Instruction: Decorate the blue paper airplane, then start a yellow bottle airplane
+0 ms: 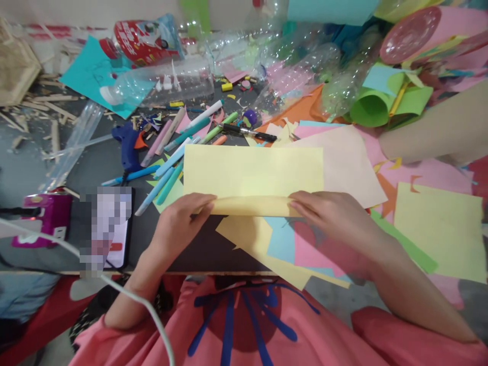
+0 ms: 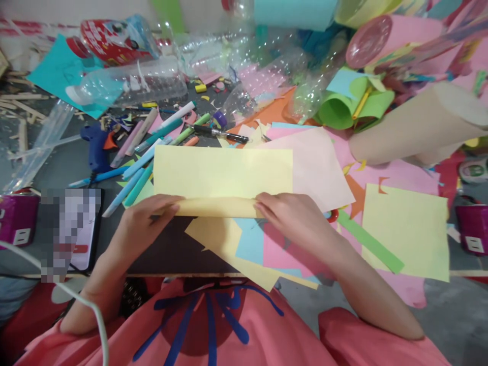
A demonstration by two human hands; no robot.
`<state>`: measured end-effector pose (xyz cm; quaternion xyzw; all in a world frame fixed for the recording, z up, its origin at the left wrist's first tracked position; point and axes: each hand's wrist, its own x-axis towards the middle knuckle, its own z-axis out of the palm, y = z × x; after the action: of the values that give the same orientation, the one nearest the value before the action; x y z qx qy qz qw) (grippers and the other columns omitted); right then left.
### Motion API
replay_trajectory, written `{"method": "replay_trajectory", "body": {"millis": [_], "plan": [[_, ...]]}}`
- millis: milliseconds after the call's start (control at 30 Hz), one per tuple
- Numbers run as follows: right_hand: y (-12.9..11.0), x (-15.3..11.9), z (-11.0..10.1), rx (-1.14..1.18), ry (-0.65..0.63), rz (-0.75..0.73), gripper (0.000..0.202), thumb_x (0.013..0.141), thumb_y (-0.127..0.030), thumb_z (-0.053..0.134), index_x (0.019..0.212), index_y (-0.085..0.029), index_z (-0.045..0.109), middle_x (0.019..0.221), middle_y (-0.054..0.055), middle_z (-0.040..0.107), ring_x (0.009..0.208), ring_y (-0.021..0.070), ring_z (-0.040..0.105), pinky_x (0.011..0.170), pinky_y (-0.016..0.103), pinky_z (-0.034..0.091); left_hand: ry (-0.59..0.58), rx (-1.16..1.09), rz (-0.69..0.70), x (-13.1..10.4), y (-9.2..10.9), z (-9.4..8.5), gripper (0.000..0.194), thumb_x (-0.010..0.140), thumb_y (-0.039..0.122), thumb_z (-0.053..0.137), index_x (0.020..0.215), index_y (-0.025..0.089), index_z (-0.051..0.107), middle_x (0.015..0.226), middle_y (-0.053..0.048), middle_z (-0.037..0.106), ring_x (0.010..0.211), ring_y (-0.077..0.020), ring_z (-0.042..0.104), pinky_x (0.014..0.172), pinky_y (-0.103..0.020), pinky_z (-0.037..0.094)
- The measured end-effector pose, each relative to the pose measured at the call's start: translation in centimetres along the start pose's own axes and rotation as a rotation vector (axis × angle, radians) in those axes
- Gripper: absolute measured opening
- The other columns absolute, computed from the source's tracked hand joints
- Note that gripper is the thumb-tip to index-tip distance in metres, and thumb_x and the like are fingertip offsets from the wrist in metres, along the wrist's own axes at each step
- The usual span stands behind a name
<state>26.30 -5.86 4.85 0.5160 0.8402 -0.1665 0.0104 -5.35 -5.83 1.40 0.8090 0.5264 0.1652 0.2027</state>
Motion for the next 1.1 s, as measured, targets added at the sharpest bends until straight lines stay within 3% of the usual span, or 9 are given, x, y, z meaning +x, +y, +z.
{"method": "replay_trajectory", "body": {"millis": [100,167,200,300,433,567,700,900,1100], "plan": [[0.2,1.1,0.5,-0.012,0.056,0.039,0.027,0.098,-0.024,0.048,0.077,-0.021,0.064,0.061,0.002,0.068,0.056,0.0197,0.064,0.05,0.029,0.033,0.137,0.233,-0.012,1.1,0.6,0.5,0.032,0.097,0.031,0.055,0.123,0.017,0.067,0.119,-0.015,0.075,0.113,-0.0329,0.071,0.105,-0.055,0.052],[0.3,1.6,0.9,0.019,0.081,0.065,0.025,0.097,-0.023,0.05,0.074,-0.021,0.062,0.064,0.003,0.069,0.059,0.0198,0.065,0.052,0.029,0.034,0.127,0.359,0.047,1.4,1.4,0.8,0.036,0.099,0.021,0.05,0.133,0.019,0.06,0.136,-0.017,0.066,0.128,-0.0355,0.062,0.117,-0.07,0.031],[0.4,1.8,1.1,0.041,0.091,0.076,0.025,0.096,-0.024,0.051,0.074,-0.021,0.061,0.067,0.003,0.069,0.061,0.0198,0.065,0.054,0.029,0.035,0.078,0.375,0.114,1.5,1.7,1.1,0.036,0.1,0.016,0.045,0.133,0.02,0.059,0.139,-0.016,0.065,0.132,-0.0337,0.06,0.119,-0.071,0.028],[0.7,2.3,1.5,0.112,0.096,0.097,0.026,0.096,-0.025,0.05,0.073,-0.021,0.06,0.071,0.004,0.071,0.063,0.0187,0.065,0.055,0.028,0.037,-0.101,0.308,0.313,1.7,2.8,1.9,0.039,0.102,0.014,0.035,0.134,0.017,0.057,0.144,-0.016,0.061,0.136,-0.0293,0.056,0.117,-0.061,0.039],[1.5,2.9,1.8,0.105,0.16,0.113,0.024,0.095,-0.027,0.05,0.076,-0.021,0.062,0.076,0.005,0.073,0.069,0.0211,0.067,0.059,0.031,0.044,-0.173,0.291,0.315,2.7,3.8,2.8,0.043,0.103,0.026,0.038,0.14,0.009,0.052,0.153,-0.023,0.05,0.141,-0.0352,0.05,0.113,-0.058,0.044],[1.4,3.6,2.1,-0.021,0.311,0.016,0.018,0.097,-0.032,0.055,0.099,-0.019,0.068,0.104,0.012,0.075,0.099,0.0293,0.07,0.085,0.042,0.054,-0.147,0.284,0.284,3.8,4.2,3.3,0.041,0.104,0.031,0.038,0.136,0.013,0.055,0.154,-0.023,0.048,0.143,-0.0341,0.049,0.114,-0.055,0.045],[0.3,3.9,3.1,0.025,0.345,-0.201,0.033,0.104,-0.037,0.044,0.117,-0.017,0.067,0.129,0.014,0.071,0.123,0.0282,0.064,0.102,0.046,0.053,-0.105,0.263,0.235,3.8,4.1,3.9,0.038,0.104,0.027,0.038,0.135,0.015,0.056,0.152,-0.023,0.051,0.14,-0.0345,0.052,0.112,-0.056,0.047],[-0.2,3.7,4.3,0.035,0.236,-0.271,0.045,0.103,-0.046,0.043,0.129,-0.015,0.065,0.14,0.018,0.064,0.134,0.03,0.058,0.108,0.051,0.051,-0.141,0.163,0.216,3.1,3.3,4.1,0.043,0.103,0.02,0.037,0.144,0.02,0.051,0.156,-0.021,0.046,0.146,-0.0344,0.044,0.114,-0.061,0.043],[0.4,3.6,3.8,0.035,0.182,-0.289,0.049,0.102,-0.047,0.046,0.133,-0.013,0.062,0.143,0.019,0.062,0.136,0.0305,0.058,0.109,0.05,0.052,-0.147,0.19,0.173,3.2,2.5,3.5,0.045,0.102,0.027,0.047,0.147,0.028,0.05,0.161,-0.019,0.039,0.149,-0.0355,0.04,0.116,-0.065,0.036]]}}
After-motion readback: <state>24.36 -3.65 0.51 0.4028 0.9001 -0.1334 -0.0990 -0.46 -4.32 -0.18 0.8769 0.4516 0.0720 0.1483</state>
